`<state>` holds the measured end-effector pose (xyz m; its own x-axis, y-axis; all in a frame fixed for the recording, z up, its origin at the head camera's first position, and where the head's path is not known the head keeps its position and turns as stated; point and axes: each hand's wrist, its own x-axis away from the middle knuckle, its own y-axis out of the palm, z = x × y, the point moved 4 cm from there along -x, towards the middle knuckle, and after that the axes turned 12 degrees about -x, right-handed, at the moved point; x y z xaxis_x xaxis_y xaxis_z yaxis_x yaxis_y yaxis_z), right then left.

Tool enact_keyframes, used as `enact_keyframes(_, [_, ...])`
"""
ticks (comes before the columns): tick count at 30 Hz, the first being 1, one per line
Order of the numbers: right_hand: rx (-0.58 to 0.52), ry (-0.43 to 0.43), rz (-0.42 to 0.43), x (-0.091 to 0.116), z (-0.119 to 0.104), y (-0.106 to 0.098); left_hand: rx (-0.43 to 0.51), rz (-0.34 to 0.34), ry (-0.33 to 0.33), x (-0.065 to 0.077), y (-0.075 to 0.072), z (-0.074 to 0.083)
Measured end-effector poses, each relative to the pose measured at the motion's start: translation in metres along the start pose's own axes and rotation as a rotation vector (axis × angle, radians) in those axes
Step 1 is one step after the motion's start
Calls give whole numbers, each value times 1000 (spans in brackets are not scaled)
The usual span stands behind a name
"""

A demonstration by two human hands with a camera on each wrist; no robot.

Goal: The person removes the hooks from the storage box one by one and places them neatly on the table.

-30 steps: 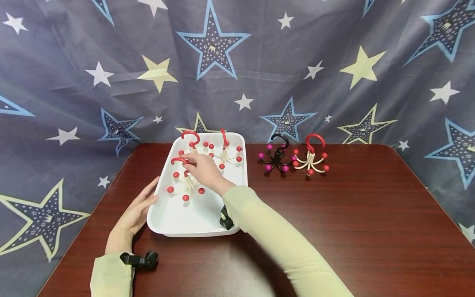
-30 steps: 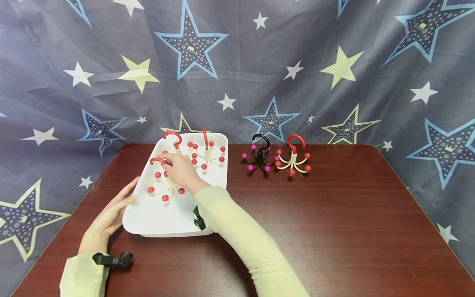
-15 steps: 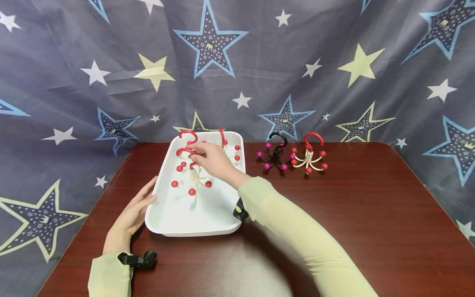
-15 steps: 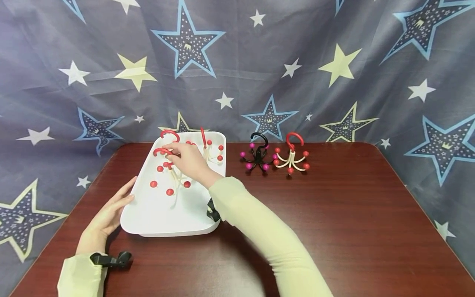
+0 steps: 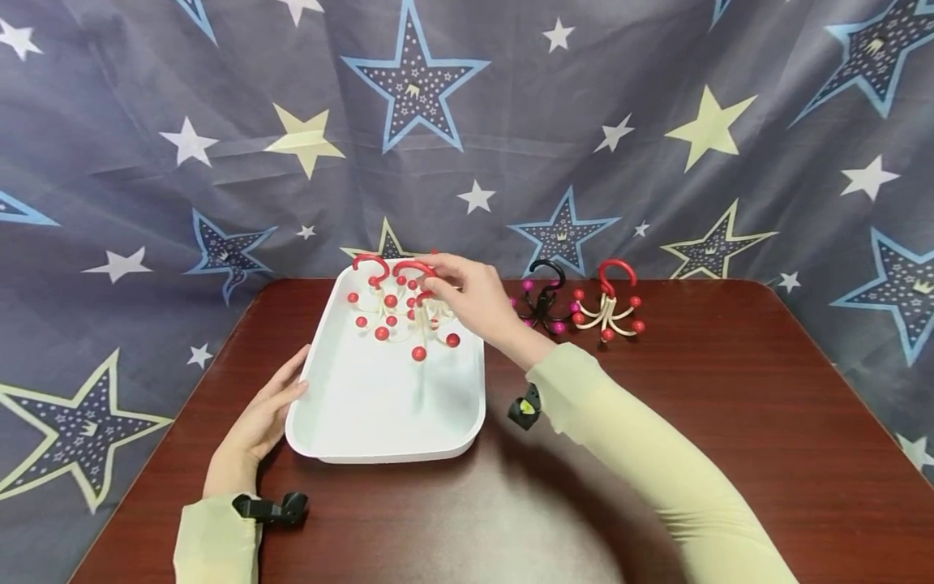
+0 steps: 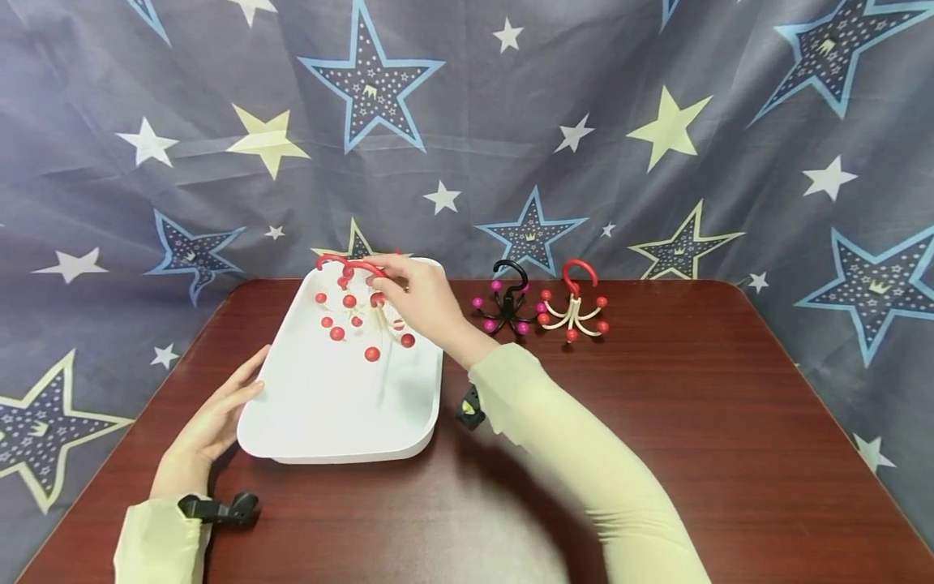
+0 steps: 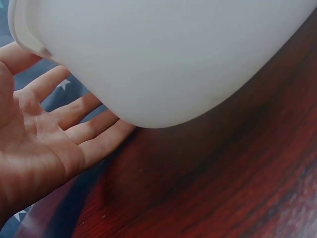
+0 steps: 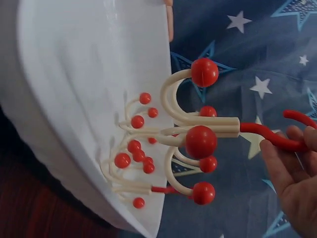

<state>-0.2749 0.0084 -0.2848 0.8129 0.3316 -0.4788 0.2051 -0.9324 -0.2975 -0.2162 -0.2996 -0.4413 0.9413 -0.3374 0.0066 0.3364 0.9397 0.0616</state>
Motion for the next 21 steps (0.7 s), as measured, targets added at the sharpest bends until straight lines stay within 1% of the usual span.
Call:
enact_keyframes(3, [-37,-27,34,7,-1,-17,-8,5,-1,-1,1,1])
enact_keyframes(5, [-102,-33,51,12,0,-29,-13,8,-4,0,1,1])
enact_keyframes(8, [-172,-11,83,23,4,-47,-20,6,-7,-1,1,1])
enact_keyframes(10, [-216,7,88,31,3,-58,-19,10,-8,0,1,1])
enact_keyframes(14, [-181,29,106,45,-8,-75,-14,8,-7,-1,1,0])
enact_keyframes(16, [-141,39,120,52,-13,-82,-14,3,-8,-1,0,0])
enact_keyframes(19, [-101,61,131,59,-10,-90,-20,1,-10,-1,0,-1])
enact_keyframes(21, [-71,58,132,64,-6,-94,-24,9,-12,-1,0,-1])
